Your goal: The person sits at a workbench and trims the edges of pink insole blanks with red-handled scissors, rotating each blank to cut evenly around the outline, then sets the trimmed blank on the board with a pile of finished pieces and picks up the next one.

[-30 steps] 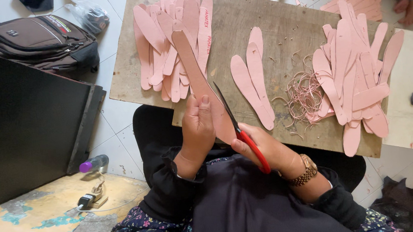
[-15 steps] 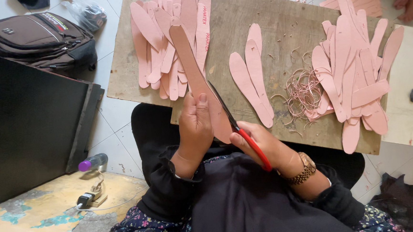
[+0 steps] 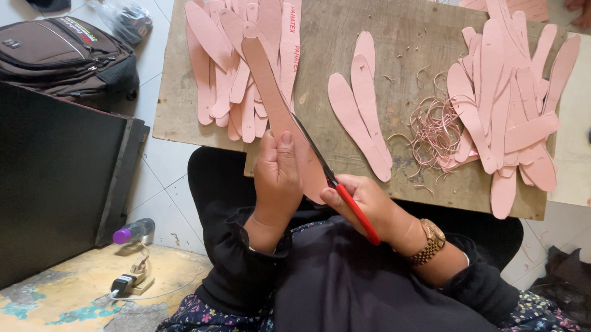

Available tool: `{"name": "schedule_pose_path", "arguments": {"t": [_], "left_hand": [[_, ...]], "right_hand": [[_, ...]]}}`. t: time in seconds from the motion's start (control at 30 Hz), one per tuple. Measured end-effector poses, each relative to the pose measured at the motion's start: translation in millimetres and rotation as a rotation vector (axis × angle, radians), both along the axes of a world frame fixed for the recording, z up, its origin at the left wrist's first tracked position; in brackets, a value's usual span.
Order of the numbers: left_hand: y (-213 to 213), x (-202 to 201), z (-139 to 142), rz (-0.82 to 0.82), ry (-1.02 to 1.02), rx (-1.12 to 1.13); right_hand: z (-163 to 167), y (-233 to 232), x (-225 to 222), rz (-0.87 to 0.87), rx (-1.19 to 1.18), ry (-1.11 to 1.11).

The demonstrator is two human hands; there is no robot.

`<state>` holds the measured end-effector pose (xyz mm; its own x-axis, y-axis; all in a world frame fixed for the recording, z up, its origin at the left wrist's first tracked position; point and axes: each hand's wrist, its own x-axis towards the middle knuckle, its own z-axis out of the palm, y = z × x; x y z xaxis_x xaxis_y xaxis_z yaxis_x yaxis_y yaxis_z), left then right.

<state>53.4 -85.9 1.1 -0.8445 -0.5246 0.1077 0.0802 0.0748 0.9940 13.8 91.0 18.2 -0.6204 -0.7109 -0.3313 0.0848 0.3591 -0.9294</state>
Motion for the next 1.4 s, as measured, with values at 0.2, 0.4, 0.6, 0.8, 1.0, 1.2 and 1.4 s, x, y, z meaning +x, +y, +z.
{"name": "schedule_pose_path", "arguments": {"t": [0.2,0.4,0.6,0.8,1.0,1.2,1.4], "left_hand": [[0,-2,-6,-0.013,0.006,0.068],[-7,-3,-8,-0.095,0.031,0.225],[-3,-1,-10,-0.186,-0.005,0.239],[1,-4,-11,-0.239,0.072,0.393],[6,-1,-11,-0.233,0.050,0.434],[10,1,-20,-0.226,0.004,0.624],[10,4,-11,-0.207,0.017,0.496]], "right_hand": [[-5,-1,1,-0.016,0.035,0.061],[-1,5,-9,0.035,0.149,-0.210],[-6,15,-17,0.184,0.051,-0.161],[-6,13,-15,0.197,-0.118,-0.044],[-9,8,-8,0.048,-0.018,0.105],[-14,8,-8,0.048,-0.016,-0.013],[-11,8,-10,0.028,0.029,-0.125]]}}
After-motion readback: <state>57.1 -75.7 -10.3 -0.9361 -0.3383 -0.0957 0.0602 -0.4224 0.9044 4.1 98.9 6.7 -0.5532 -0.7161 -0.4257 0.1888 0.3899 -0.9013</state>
